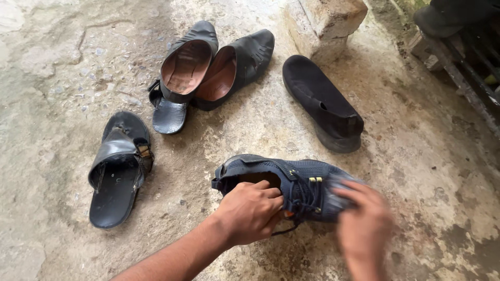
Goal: The person scrubs a blue sneaker with a cloth, then places it on a shoe rack. They proceed to scrub a black slip-on shoe with the same cloth. The task involves cleaning footwear using a cloth.
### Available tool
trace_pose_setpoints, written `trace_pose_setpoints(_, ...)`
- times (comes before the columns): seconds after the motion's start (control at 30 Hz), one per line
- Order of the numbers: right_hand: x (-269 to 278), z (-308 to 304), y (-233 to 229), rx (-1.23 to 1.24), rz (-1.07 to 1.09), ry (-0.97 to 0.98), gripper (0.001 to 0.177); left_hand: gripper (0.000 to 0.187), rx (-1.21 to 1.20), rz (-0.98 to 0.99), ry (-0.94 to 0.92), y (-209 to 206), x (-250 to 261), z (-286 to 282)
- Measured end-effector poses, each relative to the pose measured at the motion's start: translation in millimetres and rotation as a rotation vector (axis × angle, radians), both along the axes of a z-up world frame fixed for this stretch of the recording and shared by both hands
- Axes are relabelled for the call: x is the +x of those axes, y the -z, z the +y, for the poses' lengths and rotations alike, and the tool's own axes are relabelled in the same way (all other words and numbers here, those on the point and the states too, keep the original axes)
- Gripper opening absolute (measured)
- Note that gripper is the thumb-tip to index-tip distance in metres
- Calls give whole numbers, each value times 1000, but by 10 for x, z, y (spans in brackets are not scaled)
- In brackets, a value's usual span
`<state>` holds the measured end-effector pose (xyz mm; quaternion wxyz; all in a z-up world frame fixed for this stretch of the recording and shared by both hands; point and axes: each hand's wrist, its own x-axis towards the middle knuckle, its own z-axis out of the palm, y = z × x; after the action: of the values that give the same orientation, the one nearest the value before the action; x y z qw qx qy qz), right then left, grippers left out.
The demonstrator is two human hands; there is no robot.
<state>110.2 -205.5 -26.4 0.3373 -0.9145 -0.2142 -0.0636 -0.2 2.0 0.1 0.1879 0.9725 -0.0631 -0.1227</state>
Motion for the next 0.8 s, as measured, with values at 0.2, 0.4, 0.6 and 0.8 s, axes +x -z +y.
trace_pose_setpoints(0.2,-118,-187,-8,47,-110,178,41,40,-12,-20,4,-38,-25,-11)
trace_pose_setpoints(0.4,-118,-30,184,-53,-53,-153,39,35,-38,-67,2,-44,-32,-25)
trace_pose_setpoints(0.6,89,-408,59,-153,-162,184,35,47,-43,-15,-14,-52,-8,9)
trace_pose_setpoints(0.8,-32,-33,249,17,-155,-183,43,43,-27,6,-40,-31,33,17)
